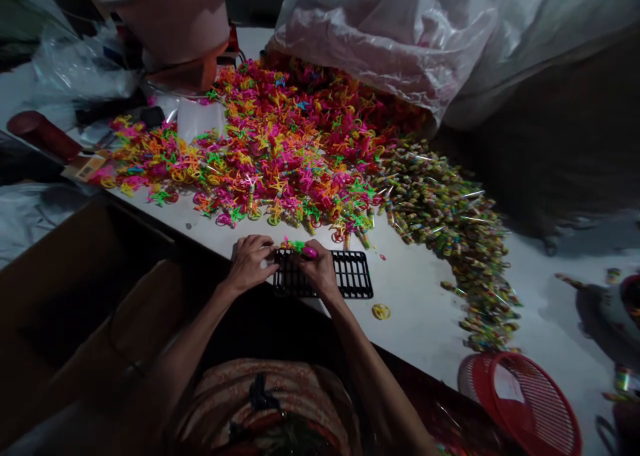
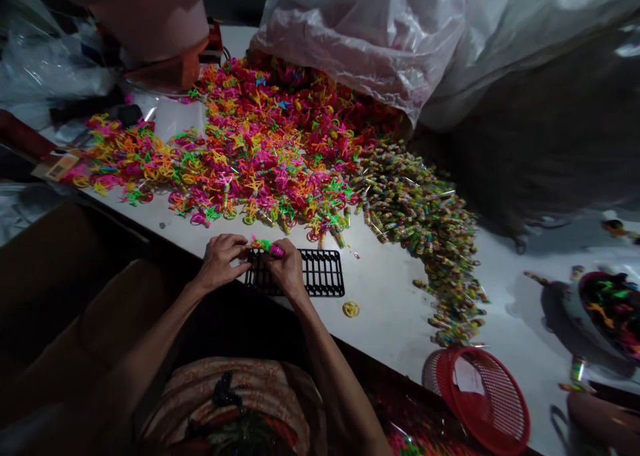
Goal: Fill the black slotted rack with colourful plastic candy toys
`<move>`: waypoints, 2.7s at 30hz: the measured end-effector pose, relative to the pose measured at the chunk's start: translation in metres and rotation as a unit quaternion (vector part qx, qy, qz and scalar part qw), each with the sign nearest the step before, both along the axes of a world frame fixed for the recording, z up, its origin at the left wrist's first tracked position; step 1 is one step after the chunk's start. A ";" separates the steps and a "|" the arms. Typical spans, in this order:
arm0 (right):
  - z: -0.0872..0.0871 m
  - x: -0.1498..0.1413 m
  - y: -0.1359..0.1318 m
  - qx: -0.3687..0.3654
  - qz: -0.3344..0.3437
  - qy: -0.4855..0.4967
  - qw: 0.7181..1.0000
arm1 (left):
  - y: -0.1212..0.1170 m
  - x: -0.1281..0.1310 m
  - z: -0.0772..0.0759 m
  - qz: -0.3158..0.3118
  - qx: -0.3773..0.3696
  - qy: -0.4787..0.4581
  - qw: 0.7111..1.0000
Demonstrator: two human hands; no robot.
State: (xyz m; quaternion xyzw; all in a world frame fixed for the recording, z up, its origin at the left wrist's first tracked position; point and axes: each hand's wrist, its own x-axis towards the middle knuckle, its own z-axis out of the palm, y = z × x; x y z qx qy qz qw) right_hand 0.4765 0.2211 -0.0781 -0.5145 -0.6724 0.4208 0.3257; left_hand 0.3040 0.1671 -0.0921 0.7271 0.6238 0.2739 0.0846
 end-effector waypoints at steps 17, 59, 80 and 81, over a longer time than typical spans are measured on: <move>-0.002 -0.024 -0.013 -0.077 -0.033 0.075 0.994 | 0.000 0.000 -0.004 -0.011 -0.006 -0.010 1.000; -0.005 0.009 -0.015 -0.019 -0.027 0.022 0.999 | 0.024 -0.002 -0.021 -0.104 0.006 -0.148 0.983; 0.009 0.003 -0.056 -0.036 0.108 0.041 0.993 | 0.024 -0.002 -0.018 -0.111 -0.006 -0.175 0.978; 0.010 0.004 -0.054 -0.018 0.126 0.012 0.992 | 0.023 -0.002 -0.018 -0.113 -0.001 -0.177 0.978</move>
